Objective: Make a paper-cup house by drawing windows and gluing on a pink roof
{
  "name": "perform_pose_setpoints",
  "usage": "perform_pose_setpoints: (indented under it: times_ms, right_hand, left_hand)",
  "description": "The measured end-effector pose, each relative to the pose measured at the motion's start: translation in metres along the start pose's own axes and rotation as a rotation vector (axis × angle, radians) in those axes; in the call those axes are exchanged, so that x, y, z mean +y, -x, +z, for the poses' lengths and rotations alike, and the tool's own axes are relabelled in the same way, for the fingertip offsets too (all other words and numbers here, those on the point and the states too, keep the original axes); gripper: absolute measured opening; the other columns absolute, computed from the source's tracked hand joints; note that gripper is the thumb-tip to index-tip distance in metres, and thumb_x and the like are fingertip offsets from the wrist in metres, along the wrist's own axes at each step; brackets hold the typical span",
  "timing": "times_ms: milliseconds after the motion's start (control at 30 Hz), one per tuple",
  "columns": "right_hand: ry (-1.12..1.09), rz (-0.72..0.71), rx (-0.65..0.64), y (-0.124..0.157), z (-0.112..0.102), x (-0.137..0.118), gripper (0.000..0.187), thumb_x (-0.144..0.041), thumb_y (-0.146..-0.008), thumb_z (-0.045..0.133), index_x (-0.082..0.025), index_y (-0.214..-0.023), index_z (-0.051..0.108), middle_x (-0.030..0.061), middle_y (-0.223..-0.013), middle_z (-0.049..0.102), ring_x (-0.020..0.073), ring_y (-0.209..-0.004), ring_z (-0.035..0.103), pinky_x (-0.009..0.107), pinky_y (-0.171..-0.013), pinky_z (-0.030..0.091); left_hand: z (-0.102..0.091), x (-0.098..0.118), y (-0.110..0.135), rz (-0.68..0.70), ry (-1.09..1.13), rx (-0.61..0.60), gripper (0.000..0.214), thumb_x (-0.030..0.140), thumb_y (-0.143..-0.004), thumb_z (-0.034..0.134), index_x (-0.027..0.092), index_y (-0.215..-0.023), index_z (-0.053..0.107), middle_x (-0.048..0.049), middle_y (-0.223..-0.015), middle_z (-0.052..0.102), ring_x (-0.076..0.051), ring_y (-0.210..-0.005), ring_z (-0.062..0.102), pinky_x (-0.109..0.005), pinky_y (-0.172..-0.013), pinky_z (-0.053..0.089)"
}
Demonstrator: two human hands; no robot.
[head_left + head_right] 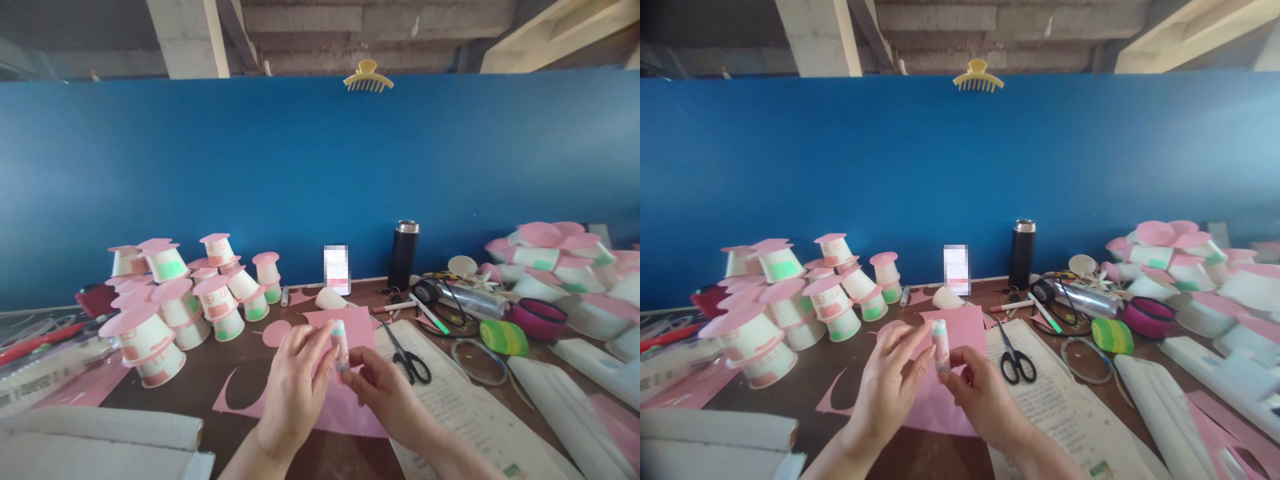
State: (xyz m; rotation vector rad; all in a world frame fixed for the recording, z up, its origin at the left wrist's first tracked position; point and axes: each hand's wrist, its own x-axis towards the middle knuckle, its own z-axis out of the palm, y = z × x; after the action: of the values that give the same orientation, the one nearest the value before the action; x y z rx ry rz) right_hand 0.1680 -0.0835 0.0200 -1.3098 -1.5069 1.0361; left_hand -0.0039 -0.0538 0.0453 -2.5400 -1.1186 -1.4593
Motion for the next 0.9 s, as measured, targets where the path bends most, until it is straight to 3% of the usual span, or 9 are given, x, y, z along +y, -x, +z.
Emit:
perform_pose_setpoints:
  times_ms: [200, 567, 900]
  right_hand:
    - [0.033, -0.004, -0.001, 0.0002, -0.0008, 0.0046, 0.027, -0.044, -0.089, 0.059, -0.021, -0.101, 0.065, -0.0046, -0.059, 0.054, 0.0118, -0.054, 0.05, 0.023, -0.052, 0.037]
    - [0.193, -0.001, 0.103, 0.0019, 0.0013, 0.0019, 0.02, -0.038, -0.087, 0.059, -0.021, -0.095, 0.066, -0.0088, -0.053, 0.036, 0.0103, -0.05, 0.035, 0.023, -0.049, 0.025]
    - [0.259, -0.029, 0.16, 0.0031, 0.0031, 0.0049, 0.018, -0.037, -0.086, 0.059, -0.021, -0.093, 0.066, -0.0087, -0.054, 0.034, 0.011, -0.051, 0.034, 0.024, -0.05, 0.025]
  left_hand:
    - [-0.0029, 0.0032, -0.0023, 0.02, -0.03, -0.047, 0.038, 0.015, -0.093, 0.05, 0.022, -0.13, 0.055, -0.007, -0.099, 0.062, -0.019, -0.094, 0.059, -0.034, -0.087, 0.047]
    - [-0.0013, -0.0002, -0.0032, 0.09, -0.028, 0.027, 0.038, 0.009, -0.091, 0.051, 0.02, -0.127, 0.058, -0.0045, -0.094, 0.062, -0.017, -0.09, 0.058, -0.033, -0.088, 0.046]
    - [-0.0015, -0.0038, -0.0029, 0.071, -0.03, 0.007, 0.036, 0.007, -0.092, 0.05, 0.021, -0.123, 0.06, -0.0038, -0.091, 0.063, -0.016, -0.086, 0.057, -0.03, -0.079, 0.047]
